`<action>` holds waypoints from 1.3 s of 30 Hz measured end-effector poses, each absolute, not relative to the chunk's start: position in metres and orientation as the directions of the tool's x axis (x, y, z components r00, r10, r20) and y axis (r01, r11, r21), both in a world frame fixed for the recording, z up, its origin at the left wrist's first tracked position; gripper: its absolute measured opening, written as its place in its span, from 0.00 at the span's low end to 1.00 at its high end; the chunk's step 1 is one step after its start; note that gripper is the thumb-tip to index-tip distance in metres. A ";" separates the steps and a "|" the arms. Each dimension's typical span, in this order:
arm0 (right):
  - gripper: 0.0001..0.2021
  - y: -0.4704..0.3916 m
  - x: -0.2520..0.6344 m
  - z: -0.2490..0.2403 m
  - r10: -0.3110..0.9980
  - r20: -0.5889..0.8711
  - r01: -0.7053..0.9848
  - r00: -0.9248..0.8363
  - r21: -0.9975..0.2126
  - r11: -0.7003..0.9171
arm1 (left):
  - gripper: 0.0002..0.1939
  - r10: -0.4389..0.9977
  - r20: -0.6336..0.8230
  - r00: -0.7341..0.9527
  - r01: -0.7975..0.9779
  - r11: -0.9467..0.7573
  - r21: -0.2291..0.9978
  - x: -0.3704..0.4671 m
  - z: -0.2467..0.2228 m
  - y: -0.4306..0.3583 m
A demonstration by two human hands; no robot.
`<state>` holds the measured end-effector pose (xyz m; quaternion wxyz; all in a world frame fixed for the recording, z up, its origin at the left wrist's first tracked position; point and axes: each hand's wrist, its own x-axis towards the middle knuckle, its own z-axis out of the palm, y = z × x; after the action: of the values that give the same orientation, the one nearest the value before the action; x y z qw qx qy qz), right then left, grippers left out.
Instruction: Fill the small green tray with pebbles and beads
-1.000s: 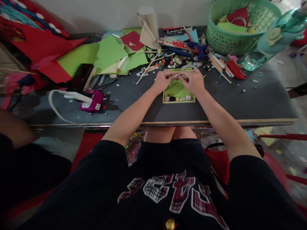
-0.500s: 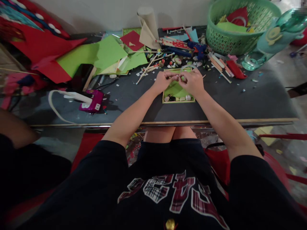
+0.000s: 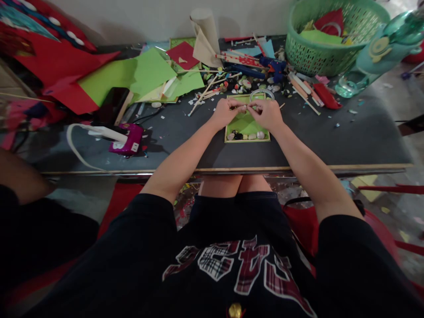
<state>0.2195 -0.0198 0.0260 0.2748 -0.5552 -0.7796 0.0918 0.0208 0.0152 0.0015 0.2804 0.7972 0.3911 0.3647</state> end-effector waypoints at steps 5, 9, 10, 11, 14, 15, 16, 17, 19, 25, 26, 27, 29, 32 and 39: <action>0.14 -0.024 0.216 0.028 0.923 0.301 0.836 -0.238 -0.420 0.353 | 0.22 0.829 0.341 0.444 0.431 -0.531 0.730 0.021 0.002 0.015; 0.10 -0.025 0.214 0.027 0.915 0.328 0.834 -0.235 -0.415 0.363 | 0.20 0.833 0.330 0.444 0.440 -0.523 0.730 0.021 0.003 0.014; 0.10 -0.025 0.213 0.027 0.914 0.336 0.835 -0.228 -0.415 0.361 | 0.21 0.835 0.328 0.442 0.442 -0.521 0.730 0.021 0.003 0.014; 0.09 -0.025 0.213 0.027 0.913 0.343 0.838 -0.219 -0.413 0.356 | 0.22 0.836 0.327 0.441 0.443 -0.520 0.731 0.021 0.004 0.014; 0.08 -0.026 0.210 0.027 0.912 0.362 0.850 -0.190 -0.404 0.337 | 0.23 0.836 0.335 0.434 0.446 -0.523 0.727 0.021 0.004 0.014; 0.08 -0.027 0.209 0.028 0.911 0.368 0.854 -0.186 -0.399 0.335 | 0.22 0.837 0.339 0.430 0.447 -0.523 0.725 0.022 0.004 0.014; 0.07 -0.026 0.209 0.027 0.909 0.373 0.855 -0.186 -0.394 0.336 | 0.21 0.838 0.342 0.426 0.448 -0.524 0.725 0.022 0.003 0.015; 0.07 -0.026 0.209 0.027 0.907 0.376 0.856 -0.187 -0.390 0.338 | 0.20 0.838 0.345 0.422 0.449 -0.524 0.724 0.022 0.003 0.015; 0.07 -0.026 0.209 0.026 0.905 0.380 0.857 -0.194 -0.383 0.344 | 0.20 0.839 0.349 0.417 0.450 -0.525 0.723 0.022 0.002 0.016; 0.05 -0.025 0.209 0.024 0.892 0.399 0.861 -0.214 -0.354 0.364 | 0.24 0.831 0.352 0.431 0.431 -0.532 0.729 0.022 0.001 0.016; 0.05 -0.025 0.209 0.024 0.893 0.394 0.862 -0.217 -0.353 0.365 | 0.25 0.829 0.353 0.434 0.425 -0.534 0.731 0.022 0.001 0.016; 0.05 -0.026 0.209 0.025 0.896 0.387 0.862 -0.218 -0.354 0.362 | 0.25 0.828 0.353 0.435 0.422 -0.534 0.732 0.022 0.001 0.016; 0.04 -0.027 0.208 0.026 0.904 0.370 0.865 -0.215 -0.357 0.352 | 0.25 0.831 0.347 0.435 0.424 -0.529 0.735 0.022 0.001 0.015; 0.04 -0.028 0.207 0.027 0.914 0.346 0.878 -0.213 -0.342 0.334 | 0.22 0.838 0.337 0.429 0.433 -0.519 0.737 0.022 0.001 0.015; 0.03 -0.032 0.206 0.032 0.923 0.321 0.888 -0.211 -0.332 0.319 | 0.24 0.836 0.340 0.431 0.430 -0.521 0.737 0.023 0.001 0.014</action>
<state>0.2063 -0.0316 0.0323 0.2348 -0.5823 -0.7774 0.0376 0.0225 0.0144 0.0007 0.2856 0.7963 0.3973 0.3557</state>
